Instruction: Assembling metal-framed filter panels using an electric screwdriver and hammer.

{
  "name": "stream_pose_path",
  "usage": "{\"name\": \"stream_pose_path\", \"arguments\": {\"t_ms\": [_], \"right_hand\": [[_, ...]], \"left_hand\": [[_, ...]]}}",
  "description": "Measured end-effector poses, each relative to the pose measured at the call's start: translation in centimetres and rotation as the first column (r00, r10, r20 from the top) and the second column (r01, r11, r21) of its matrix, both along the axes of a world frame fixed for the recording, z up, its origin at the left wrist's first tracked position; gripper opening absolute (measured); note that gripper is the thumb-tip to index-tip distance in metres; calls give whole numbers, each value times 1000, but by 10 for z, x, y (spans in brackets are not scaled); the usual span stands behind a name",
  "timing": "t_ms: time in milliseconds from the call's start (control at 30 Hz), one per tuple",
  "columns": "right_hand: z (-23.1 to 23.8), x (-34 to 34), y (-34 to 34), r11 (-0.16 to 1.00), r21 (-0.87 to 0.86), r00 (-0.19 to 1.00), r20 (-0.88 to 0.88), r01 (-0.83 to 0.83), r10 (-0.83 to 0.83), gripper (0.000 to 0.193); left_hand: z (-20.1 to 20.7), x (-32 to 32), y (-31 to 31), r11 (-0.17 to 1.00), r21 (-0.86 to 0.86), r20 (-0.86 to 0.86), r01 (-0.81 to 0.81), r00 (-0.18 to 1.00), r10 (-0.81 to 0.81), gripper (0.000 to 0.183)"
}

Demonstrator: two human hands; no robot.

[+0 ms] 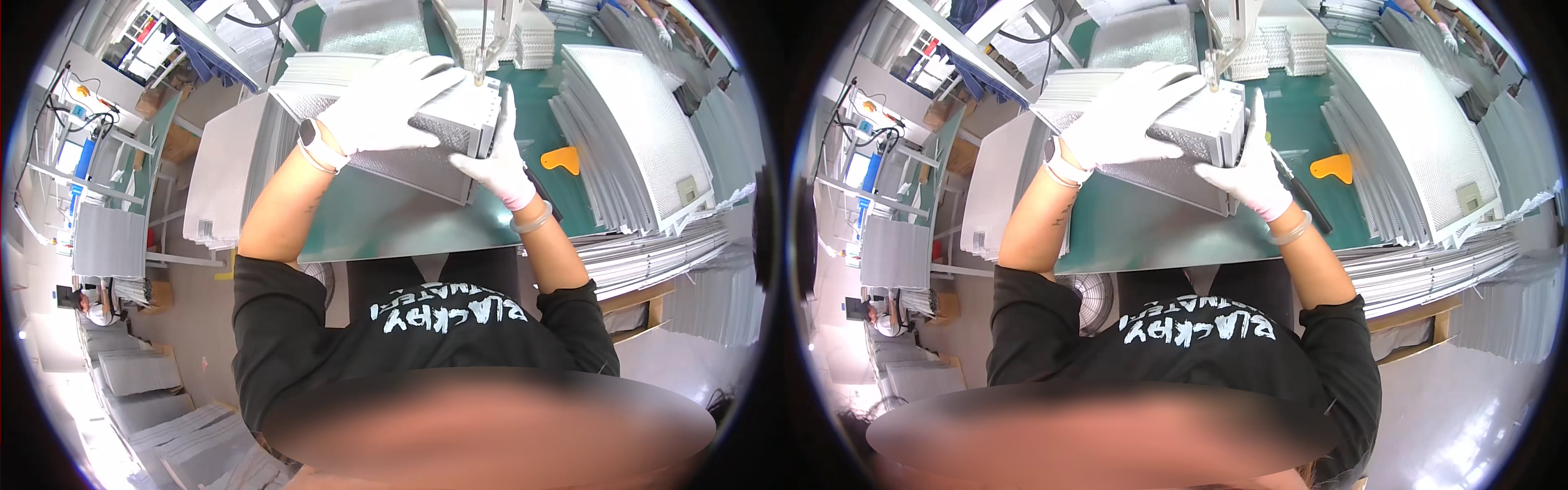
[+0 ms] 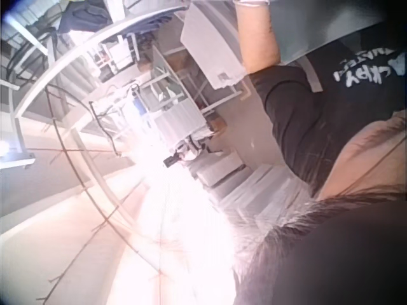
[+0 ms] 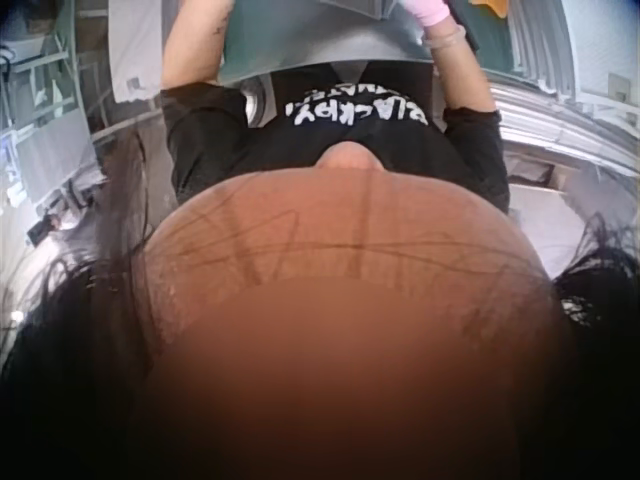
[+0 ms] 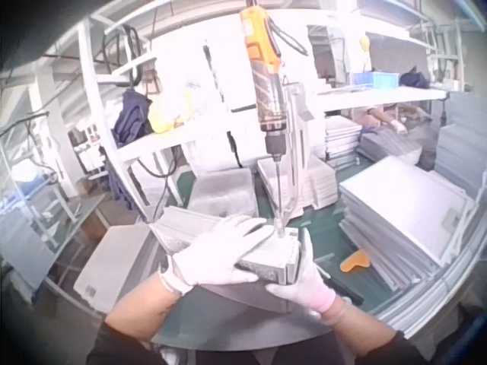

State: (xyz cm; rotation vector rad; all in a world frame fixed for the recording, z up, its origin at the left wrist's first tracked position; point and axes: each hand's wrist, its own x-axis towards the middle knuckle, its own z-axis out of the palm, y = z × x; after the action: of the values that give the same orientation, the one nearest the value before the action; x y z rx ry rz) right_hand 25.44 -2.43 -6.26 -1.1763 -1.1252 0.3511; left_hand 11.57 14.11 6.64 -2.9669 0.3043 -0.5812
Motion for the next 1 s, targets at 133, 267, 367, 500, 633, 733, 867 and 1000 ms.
{"name": "stream_pose_path", "arguments": {"t_ms": [133,267,367,500,633,733,867,1000], "right_hand": [[3,-9,4,998,-36,997,-59,-43,41,116],[-19,-19,24,997,65,998,-34,45,-43,101],[-18,-17,23,990,79,993,-26,116,-114,94],[-21,-12,-7,985,73,987,-41,156,-153,90],[-34,17,-51,998,5,997,-46,62,-62,83],[-52,32,-68,999,-28,984,-177,25,-30,79],[-47,22,-63,988,-20,964,-218,152,-152,78],[-35,31,-72,989,-93,991,-47,118,-123,76]], "left_hand": [[-5,-1,-2,999,-52,23,-15,1000,16,84],[-4,-6,-1,997,-72,60,9,998,-4,82],[-6,-20,0,1000,-12,163,12,987,-10,82],[-62,-81,36,905,-415,717,92,646,263,90],[-153,-128,118,388,-855,490,343,780,390,103],[-175,-119,104,-161,-941,253,297,935,249,87],[-175,-116,83,-261,-892,292,370,910,293,83],[-147,-134,81,-88,-993,62,77,983,170,76]]}}
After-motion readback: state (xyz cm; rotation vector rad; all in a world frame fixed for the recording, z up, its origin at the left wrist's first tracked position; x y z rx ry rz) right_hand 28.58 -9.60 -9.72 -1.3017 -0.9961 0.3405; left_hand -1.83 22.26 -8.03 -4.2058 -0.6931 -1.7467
